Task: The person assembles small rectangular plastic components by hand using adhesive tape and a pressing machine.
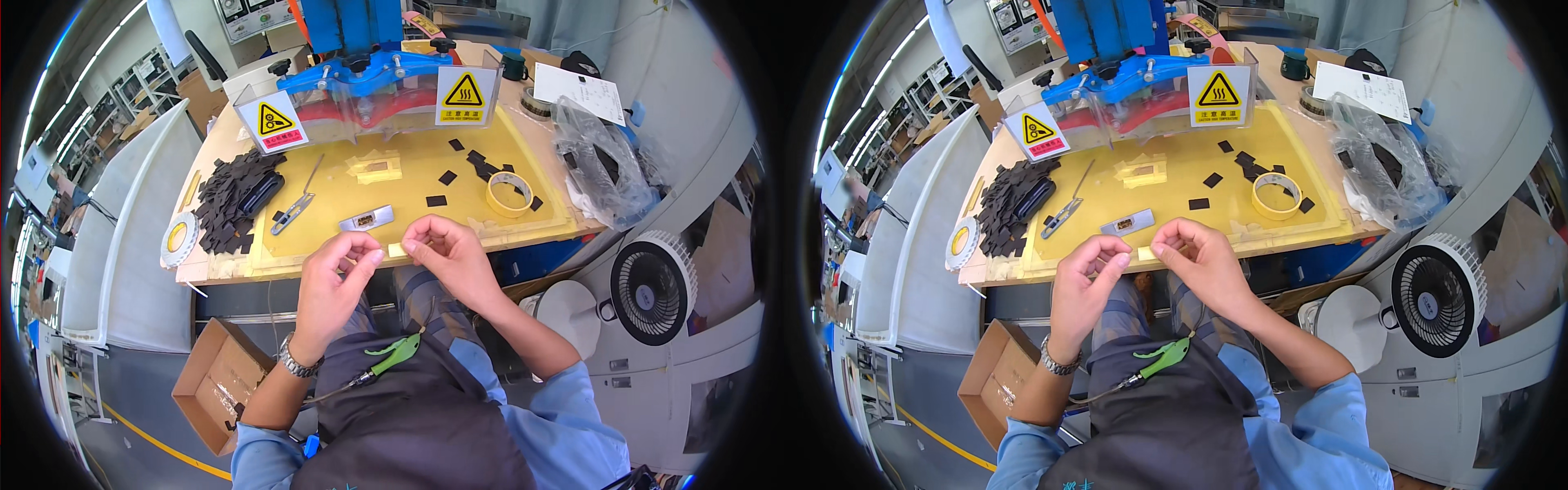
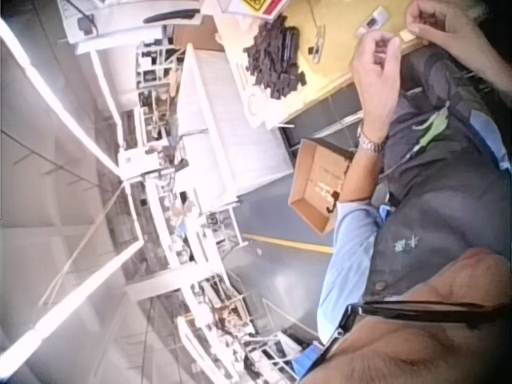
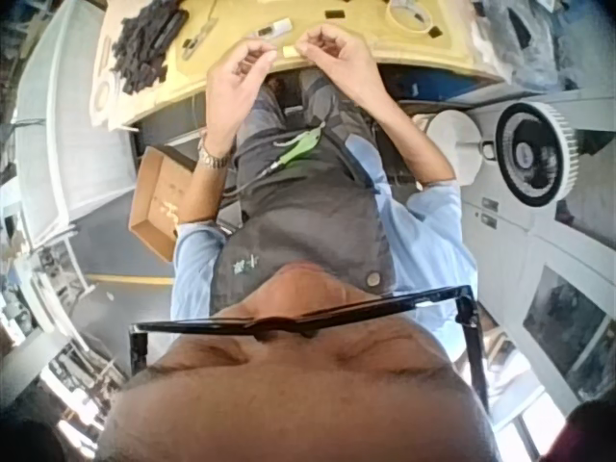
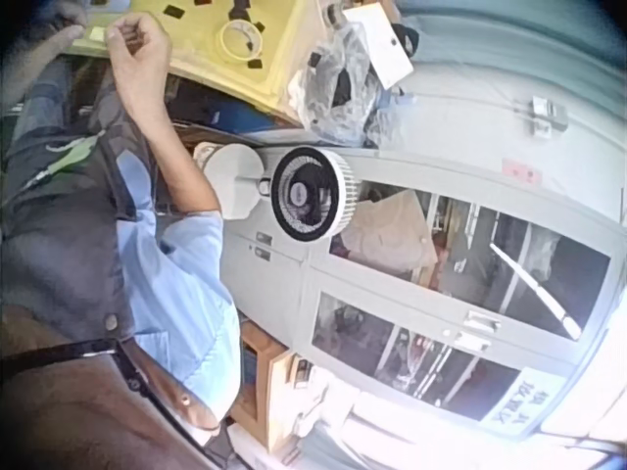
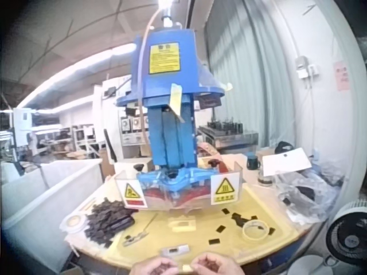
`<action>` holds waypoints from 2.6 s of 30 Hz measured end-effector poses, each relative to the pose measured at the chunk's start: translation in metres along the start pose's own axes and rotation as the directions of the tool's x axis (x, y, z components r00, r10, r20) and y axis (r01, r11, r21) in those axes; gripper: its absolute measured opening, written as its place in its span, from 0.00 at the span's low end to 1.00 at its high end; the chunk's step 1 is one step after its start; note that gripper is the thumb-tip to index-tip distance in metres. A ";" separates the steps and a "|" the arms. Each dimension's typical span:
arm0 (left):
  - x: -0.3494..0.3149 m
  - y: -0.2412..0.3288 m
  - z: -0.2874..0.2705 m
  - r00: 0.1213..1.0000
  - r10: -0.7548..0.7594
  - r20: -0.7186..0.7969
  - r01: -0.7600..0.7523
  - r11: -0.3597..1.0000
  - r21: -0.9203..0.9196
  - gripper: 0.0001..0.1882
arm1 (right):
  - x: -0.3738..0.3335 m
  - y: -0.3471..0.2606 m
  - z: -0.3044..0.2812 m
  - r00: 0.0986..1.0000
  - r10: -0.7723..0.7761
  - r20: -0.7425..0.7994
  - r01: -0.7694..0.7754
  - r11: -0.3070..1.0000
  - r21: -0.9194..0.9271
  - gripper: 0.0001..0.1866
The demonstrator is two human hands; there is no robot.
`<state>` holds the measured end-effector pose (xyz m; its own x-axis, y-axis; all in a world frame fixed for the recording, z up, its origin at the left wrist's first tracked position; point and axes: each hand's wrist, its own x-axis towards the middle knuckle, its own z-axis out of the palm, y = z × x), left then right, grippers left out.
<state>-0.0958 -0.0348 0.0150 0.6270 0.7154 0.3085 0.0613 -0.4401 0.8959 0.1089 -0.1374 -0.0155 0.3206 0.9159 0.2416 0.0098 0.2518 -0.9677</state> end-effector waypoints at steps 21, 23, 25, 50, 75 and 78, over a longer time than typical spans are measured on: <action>0.011 -0.033 -0.006 0.991 0.107 -0.080 -0.087 0.971 0.223 0.04 | 0.021 0.024 0.013 0.999 -0.054 0.005 0.054 0.996 -0.077 0.13; 0.020 -0.038 -0.010 0.980 0.160 -0.118 -0.125 0.957 0.260 0.04 | 0.041 0.029 0.005 0.950 -0.302 -0.080 0.262 0.909 -0.323 0.19; 0.026 -0.041 -0.013 0.939 0.309 -0.153 -0.253 0.919 0.304 0.04 | 0.057 0.025 0.000 0.931 -0.363 -0.025 0.322 0.854 -0.410 0.21; 0.042 -0.069 0.011 0.879 0.414 -0.236 -0.279 0.848 0.451 0.05 | 0.067 0.042 0.007 0.934 -0.305 0.188 0.359 0.786 -0.503 0.19; 0.045 -0.066 0.012 0.844 0.497 -0.202 -0.303 0.752 0.586 0.07 | 0.070 0.042 0.018 0.922 -0.368 0.124 0.373 0.750 -0.546 0.13; 0.046 -0.066 0.013 0.839 0.504 -0.206 -0.305 0.749 0.589 0.07 | 0.071 0.045 0.018 0.916 -0.383 0.121 0.384 0.746 -0.545 0.13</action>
<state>-0.0615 0.0202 -0.0346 0.3973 0.4903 0.7757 0.3119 -0.8671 0.3883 0.1154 -0.0551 -0.0409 0.1754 0.7802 0.6005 0.6461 0.3690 -0.6681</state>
